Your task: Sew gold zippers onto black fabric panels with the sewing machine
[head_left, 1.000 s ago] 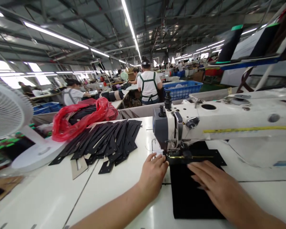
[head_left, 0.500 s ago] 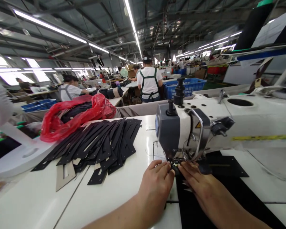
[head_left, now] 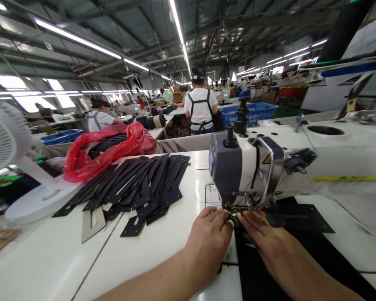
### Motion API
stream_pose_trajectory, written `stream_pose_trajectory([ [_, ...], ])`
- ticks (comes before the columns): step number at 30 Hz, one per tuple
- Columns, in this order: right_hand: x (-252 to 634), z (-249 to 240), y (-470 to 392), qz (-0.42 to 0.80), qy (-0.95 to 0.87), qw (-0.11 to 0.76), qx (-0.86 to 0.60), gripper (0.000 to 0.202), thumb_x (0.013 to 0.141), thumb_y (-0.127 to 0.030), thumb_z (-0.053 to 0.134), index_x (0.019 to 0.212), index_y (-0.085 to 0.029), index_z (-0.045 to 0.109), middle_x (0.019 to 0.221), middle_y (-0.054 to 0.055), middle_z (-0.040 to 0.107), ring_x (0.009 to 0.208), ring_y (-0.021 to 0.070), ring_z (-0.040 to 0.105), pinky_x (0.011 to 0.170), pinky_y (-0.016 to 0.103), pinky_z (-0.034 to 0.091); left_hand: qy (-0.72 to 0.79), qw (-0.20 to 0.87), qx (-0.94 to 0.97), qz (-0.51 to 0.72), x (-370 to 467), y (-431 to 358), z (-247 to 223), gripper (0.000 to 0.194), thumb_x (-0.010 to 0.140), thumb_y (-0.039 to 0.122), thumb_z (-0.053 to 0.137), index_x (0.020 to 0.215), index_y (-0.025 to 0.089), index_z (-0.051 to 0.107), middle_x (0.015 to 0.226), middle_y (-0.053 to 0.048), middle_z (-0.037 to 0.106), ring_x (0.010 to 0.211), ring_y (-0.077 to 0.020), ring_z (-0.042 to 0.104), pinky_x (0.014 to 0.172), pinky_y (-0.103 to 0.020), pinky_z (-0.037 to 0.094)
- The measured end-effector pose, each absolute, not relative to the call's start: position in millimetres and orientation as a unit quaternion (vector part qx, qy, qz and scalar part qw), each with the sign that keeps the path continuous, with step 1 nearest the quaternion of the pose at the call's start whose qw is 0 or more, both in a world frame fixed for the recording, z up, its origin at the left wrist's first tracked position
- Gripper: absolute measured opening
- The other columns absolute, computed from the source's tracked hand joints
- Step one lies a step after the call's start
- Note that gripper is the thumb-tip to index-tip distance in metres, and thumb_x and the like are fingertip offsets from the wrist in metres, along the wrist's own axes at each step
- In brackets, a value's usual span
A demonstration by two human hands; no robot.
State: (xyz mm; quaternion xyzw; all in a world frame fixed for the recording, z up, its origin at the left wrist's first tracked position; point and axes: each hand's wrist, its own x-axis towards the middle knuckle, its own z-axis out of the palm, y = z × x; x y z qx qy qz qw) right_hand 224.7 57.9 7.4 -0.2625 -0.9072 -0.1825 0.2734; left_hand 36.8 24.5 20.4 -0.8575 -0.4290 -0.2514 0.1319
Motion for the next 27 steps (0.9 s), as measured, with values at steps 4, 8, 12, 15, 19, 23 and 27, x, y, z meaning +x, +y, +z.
stream_pose_trajectory([
  [4,222.7,9.3,59.4,-0.165,-0.907,0.292,-0.257,0.043,0.080,-0.002,0.029,0.104,-0.008,0.064,0.102,0.014,0.067,0.091,0.0214,0.065,0.078,0.037,0.056,-0.420,0.130,-0.858,-0.265,36.3,27.0,19.9,0.011,0.084,0.013,0.052,0.088,0.011,0.062,0.094,-0.010,0.067,0.089,-0.0196,0.063,0.086,-0.035,0.049],
  [8,220.0,17.4,57.6,-0.143,-0.910,0.297,-0.252,0.042,0.079,-0.001,0.029,0.104,-0.007,0.063,0.101,0.014,0.067,0.092,0.0195,0.064,0.079,0.033,0.055,-0.433,0.126,-0.854,-0.260,35.7,30.0,14.7,0.011,0.086,0.012,0.052,0.086,0.013,0.062,0.094,-0.009,0.067,0.088,-0.0192,0.063,0.085,-0.035,0.049],
  [12,224.8,29.0,53.2,-0.130,-0.895,0.323,-0.279,0.037,0.080,-0.003,0.031,0.098,-0.010,0.063,0.095,0.014,0.068,0.087,0.0204,0.064,0.072,0.033,0.055,-0.429,0.124,-0.850,-0.279,35.2,30.5,11.6,0.012,0.088,0.013,0.050,0.086,0.013,0.062,0.099,-0.009,0.066,0.089,-0.0200,0.063,0.085,-0.037,0.049],
  [15,234.8,38.5,52.4,-0.086,-0.856,0.358,-0.362,0.029,0.080,-0.007,0.034,0.087,-0.015,0.061,0.077,0.009,0.065,0.067,0.0196,0.063,0.062,0.033,0.053,-0.438,0.115,-0.845,-0.284,33.5,29.1,11.6,0.014,0.089,0.013,0.048,0.091,0.014,0.062,0.107,-0.011,0.064,0.095,-0.0230,0.062,0.086,-0.041,0.047],
  [19,246.3,50.4,58.6,0.080,-0.759,0.454,-0.459,0.021,0.088,-0.023,0.039,0.086,-0.018,0.059,0.077,0.005,0.065,0.074,0.0180,0.063,0.069,0.028,0.050,-0.429,0.096,-0.851,-0.289,29.4,29.2,9.3,0.019,0.092,0.013,0.042,0.093,0.014,0.061,0.111,-0.012,0.064,0.100,-0.0238,0.061,0.088,-0.043,0.045],
  [23,247.2,55.5,67.2,0.151,-0.697,0.490,-0.501,0.029,0.084,-0.040,0.047,0.065,-0.019,0.053,0.057,0.001,0.058,0.051,0.0137,0.054,0.051,0.023,0.044,-0.418,0.100,-0.855,-0.290,26.3,30.4,7.0,0.017,0.092,0.014,0.044,0.092,0.016,0.061,0.109,-0.010,0.065,0.097,-0.0229,0.062,0.088,-0.044,0.045],
  [27,243.8,55.8,72.2,0.172,-0.675,0.488,-0.527,0.033,0.074,-0.047,0.055,0.058,-0.019,0.050,0.052,-0.001,0.053,0.047,0.0118,0.050,0.047,0.022,0.041,-0.421,0.096,-0.857,-0.282,26.8,29.7,8.9,0.016,0.091,0.011,0.046,0.091,0.015,0.062,0.108,-0.011,0.066,0.097,-0.0228,0.063,0.088,-0.043,0.045],
])
